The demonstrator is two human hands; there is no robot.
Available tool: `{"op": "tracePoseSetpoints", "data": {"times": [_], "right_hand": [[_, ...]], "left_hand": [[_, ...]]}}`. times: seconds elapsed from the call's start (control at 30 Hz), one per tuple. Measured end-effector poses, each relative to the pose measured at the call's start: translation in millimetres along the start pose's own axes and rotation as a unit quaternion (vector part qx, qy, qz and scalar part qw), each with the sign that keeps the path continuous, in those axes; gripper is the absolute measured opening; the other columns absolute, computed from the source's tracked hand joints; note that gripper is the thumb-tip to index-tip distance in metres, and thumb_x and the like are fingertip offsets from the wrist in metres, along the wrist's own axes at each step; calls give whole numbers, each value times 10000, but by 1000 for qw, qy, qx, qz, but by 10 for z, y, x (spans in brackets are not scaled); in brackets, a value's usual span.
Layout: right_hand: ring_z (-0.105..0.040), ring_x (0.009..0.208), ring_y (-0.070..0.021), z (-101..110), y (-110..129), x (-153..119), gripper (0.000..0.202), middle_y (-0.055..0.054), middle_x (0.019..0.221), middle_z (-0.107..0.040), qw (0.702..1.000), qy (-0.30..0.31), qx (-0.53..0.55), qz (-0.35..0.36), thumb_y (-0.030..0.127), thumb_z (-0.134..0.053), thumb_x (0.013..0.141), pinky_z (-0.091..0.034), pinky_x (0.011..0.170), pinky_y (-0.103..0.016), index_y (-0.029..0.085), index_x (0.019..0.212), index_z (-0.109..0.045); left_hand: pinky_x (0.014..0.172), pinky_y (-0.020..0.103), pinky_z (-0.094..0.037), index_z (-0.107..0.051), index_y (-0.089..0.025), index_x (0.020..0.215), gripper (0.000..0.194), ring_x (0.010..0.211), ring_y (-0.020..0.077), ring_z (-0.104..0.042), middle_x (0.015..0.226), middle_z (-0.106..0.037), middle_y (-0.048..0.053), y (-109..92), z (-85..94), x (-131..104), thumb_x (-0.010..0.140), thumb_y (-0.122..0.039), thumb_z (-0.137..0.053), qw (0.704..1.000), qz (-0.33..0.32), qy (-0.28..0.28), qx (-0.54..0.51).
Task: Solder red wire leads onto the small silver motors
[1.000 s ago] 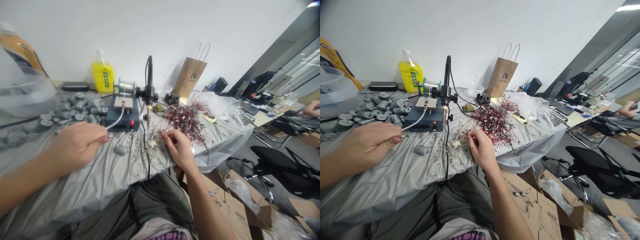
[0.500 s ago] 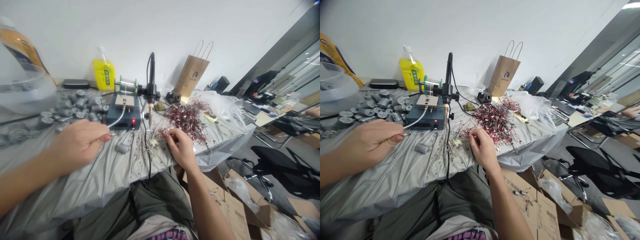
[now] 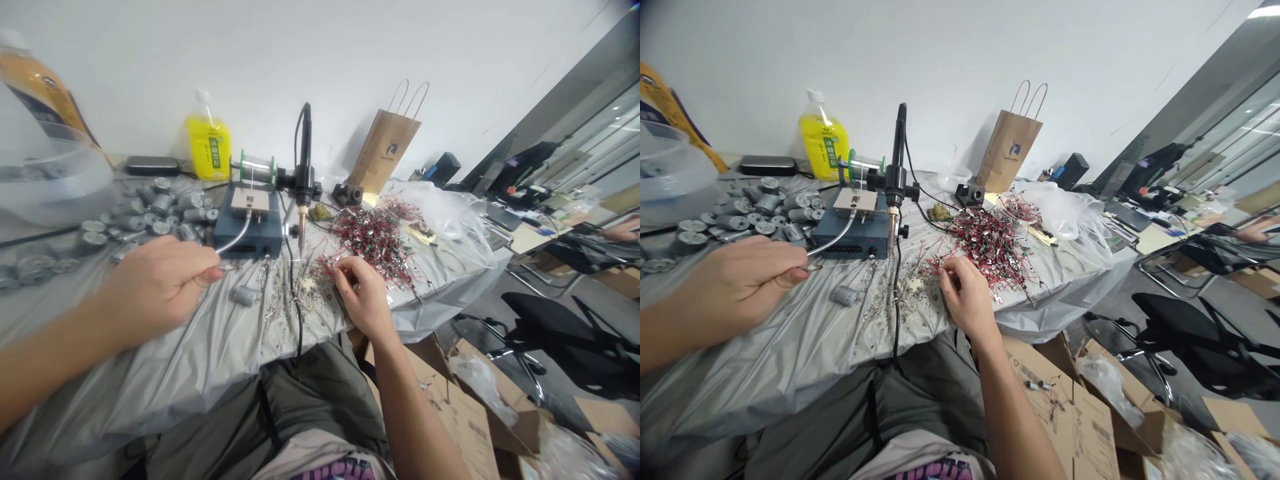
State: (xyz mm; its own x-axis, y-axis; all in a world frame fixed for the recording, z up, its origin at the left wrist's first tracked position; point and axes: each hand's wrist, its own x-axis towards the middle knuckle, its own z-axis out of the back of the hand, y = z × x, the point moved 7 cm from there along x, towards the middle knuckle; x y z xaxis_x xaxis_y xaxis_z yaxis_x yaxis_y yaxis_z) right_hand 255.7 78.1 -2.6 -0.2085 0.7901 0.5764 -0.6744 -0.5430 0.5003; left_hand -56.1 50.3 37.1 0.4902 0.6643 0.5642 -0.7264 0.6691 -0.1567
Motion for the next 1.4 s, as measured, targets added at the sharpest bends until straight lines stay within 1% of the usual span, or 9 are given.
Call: {"op": "tracePoseSetpoints", "data": {"times": [0.17,0.43,0.63,1.13,1.4], "right_hand": [[-600,788,-176,4,6,4,138,-44,920,-680,1000,1,0,-2,268,-570,1083,-474,745,-312,229,961,-621],[-608,803,-167,-1,0,5,128,-34,930,-681,1000,-1,3,2,253,-581,1084,-474,758,-305,226,965,-621],[-605,790,-170,1,8,4,132,-42,927,-682,1000,-1,5,2,259,-576,1086,-473,743,-311,228,966,-623],[-613,801,-180,-2,-7,4,134,-47,941,-697,1000,0,-1,-4,264,-580,1080,-488,759,-322,231,960,-628],[-616,789,-185,10,13,8,145,-48,933,-706,1000,-5,-1,-3,277,-575,1076,-504,751,-327,235,947,-627]], "left_hand": [[722,366,-373,-457,-240,731,385,651,200,-502,661,-504,-35,6,1,-6,1110,-256,-390,1000,6,1,3],[731,360,-375,-479,-235,724,402,641,185,-511,657,-513,-45,-21,-7,18,1114,-252,-386,1000,4,14,-5],[746,377,-388,-509,-240,743,399,665,195,-554,681,-550,-36,-12,-12,8,1120,-276,-385,1000,7,18,-3],[740,369,-380,-485,-235,726,408,653,185,-518,665,-514,-42,-11,-12,7,1121,-275,-391,999,7,26,-26],[735,367,-387,-489,-233,727,408,652,185,-525,665,-517,-38,0,-23,12,1121,-279,-394,999,18,33,-31]]}}
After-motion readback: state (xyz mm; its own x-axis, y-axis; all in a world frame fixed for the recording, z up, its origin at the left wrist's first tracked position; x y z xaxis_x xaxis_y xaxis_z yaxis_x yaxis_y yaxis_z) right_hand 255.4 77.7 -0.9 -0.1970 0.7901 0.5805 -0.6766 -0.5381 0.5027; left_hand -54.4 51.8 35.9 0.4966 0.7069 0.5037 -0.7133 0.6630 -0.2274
